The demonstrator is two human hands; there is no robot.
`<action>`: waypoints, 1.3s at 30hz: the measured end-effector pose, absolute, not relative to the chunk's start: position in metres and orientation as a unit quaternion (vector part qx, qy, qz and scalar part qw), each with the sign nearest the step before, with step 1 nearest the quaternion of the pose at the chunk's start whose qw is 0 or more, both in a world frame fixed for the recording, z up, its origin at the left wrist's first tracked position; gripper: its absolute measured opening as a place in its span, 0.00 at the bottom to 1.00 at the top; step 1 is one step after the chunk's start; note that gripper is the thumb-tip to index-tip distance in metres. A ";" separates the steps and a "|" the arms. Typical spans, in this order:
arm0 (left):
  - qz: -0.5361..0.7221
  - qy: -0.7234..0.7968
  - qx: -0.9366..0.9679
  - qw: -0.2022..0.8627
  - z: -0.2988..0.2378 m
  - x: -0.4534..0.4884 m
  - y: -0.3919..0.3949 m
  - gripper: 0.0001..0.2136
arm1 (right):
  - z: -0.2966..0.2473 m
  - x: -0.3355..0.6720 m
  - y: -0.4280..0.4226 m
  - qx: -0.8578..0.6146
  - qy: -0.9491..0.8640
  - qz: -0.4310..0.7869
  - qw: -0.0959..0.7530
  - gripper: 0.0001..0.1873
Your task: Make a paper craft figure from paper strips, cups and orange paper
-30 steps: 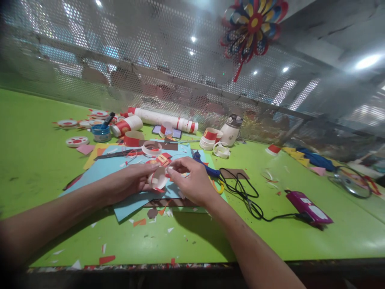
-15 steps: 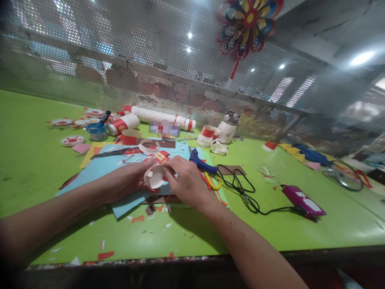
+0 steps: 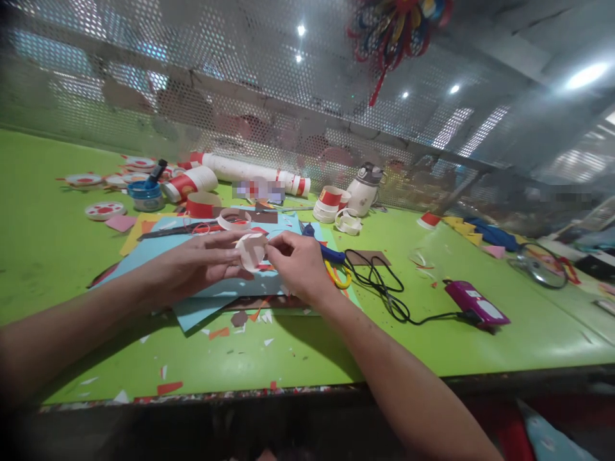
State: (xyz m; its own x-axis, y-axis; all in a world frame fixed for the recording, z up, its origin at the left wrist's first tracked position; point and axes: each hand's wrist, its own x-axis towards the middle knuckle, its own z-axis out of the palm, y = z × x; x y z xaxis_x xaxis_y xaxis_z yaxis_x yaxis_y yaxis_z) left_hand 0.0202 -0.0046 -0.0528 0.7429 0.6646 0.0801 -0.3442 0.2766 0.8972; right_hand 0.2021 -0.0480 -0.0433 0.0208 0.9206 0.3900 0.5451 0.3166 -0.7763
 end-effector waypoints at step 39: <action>0.343 0.256 0.490 0.760 -0.052 0.019 0.000 0.17 | -0.018 0.259 -0.047 -0.625 -0.776 -0.041 0.068 0.10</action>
State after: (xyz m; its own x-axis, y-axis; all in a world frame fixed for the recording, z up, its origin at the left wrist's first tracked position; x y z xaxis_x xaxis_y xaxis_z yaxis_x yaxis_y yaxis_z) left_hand 0.0190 0.0000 -0.0521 0.6339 0.7715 -0.0542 -0.2695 0.2860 0.9196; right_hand 0.2586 -0.0469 -0.0185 -0.2093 0.9651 0.1572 0.9764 0.2151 -0.0204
